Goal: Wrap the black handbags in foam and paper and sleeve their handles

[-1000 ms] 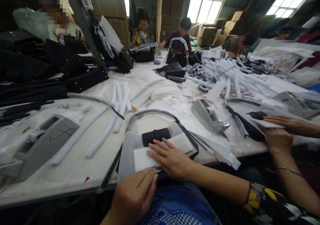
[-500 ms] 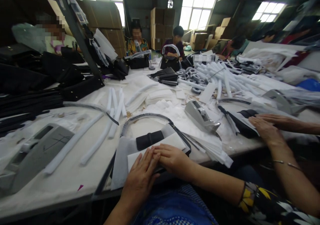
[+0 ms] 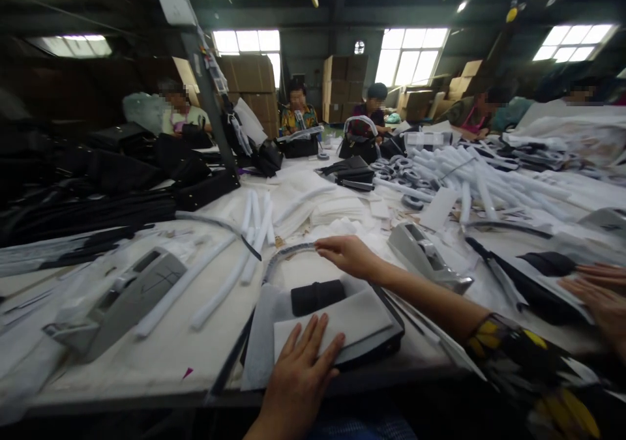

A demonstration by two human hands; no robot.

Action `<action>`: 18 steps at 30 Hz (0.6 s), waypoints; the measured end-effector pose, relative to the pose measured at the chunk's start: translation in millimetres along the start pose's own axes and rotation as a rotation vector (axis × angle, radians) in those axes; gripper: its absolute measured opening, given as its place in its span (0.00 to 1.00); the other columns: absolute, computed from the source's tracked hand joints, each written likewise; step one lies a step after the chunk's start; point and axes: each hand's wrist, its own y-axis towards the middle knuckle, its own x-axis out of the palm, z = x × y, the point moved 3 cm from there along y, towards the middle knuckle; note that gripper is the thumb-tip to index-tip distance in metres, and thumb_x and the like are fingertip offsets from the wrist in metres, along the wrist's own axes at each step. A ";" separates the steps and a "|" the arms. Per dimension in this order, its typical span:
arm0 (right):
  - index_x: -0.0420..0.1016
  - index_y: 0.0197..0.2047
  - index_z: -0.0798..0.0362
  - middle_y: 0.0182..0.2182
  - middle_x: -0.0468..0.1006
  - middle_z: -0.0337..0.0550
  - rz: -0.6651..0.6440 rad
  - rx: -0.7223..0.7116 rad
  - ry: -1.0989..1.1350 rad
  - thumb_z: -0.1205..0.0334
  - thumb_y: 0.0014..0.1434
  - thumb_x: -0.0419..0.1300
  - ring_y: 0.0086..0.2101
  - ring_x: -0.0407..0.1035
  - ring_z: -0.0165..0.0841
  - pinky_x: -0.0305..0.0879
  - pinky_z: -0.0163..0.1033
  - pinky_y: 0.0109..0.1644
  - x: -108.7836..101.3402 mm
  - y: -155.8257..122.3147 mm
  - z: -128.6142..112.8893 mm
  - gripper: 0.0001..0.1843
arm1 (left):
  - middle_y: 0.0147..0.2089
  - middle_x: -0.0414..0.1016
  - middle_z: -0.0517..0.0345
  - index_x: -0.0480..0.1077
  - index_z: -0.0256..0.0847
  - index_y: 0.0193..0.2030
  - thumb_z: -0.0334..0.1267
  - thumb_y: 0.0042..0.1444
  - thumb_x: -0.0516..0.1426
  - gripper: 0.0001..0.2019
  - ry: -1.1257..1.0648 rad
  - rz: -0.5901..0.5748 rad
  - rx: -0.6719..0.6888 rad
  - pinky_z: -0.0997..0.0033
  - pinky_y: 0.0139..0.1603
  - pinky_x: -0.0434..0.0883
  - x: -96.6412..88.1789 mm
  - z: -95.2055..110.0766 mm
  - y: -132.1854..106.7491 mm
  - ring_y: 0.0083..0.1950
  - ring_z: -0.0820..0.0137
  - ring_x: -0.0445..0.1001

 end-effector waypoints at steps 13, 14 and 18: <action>0.75 0.43 0.58 0.36 0.78 0.41 -0.158 0.347 0.018 0.54 0.67 0.61 0.32 0.74 0.31 0.74 0.39 0.37 134.0 180.5 -40.2 0.14 | 0.67 0.67 0.44 0.55 0.49 0.72 0.51 0.66 0.51 0.29 0.051 0.186 0.043 0.56 0.57 0.74 19.0 -5.9 -4.7 0.68 0.56 0.66; 0.75 0.42 0.59 0.35 0.78 0.42 -0.117 0.328 0.022 0.54 0.67 0.61 0.32 0.73 0.31 0.73 0.39 0.37 127.1 181.6 -41.7 0.14 | 0.68 0.65 0.45 0.55 0.50 0.72 0.51 0.66 0.51 0.29 0.037 0.165 0.024 0.56 0.58 0.74 16.9 -5.2 -4.0 0.68 0.57 0.65; 0.77 0.41 0.58 0.40 0.79 0.45 0.114 0.184 0.047 0.49 0.66 0.59 0.39 0.74 0.33 0.68 0.35 0.41 63.9 173.1 -51.9 0.18 | 0.71 0.60 0.46 0.54 0.52 0.72 0.52 0.66 0.51 0.29 -0.050 0.043 -0.026 0.53 0.61 0.72 6.0 -1.5 0.1 0.70 0.57 0.63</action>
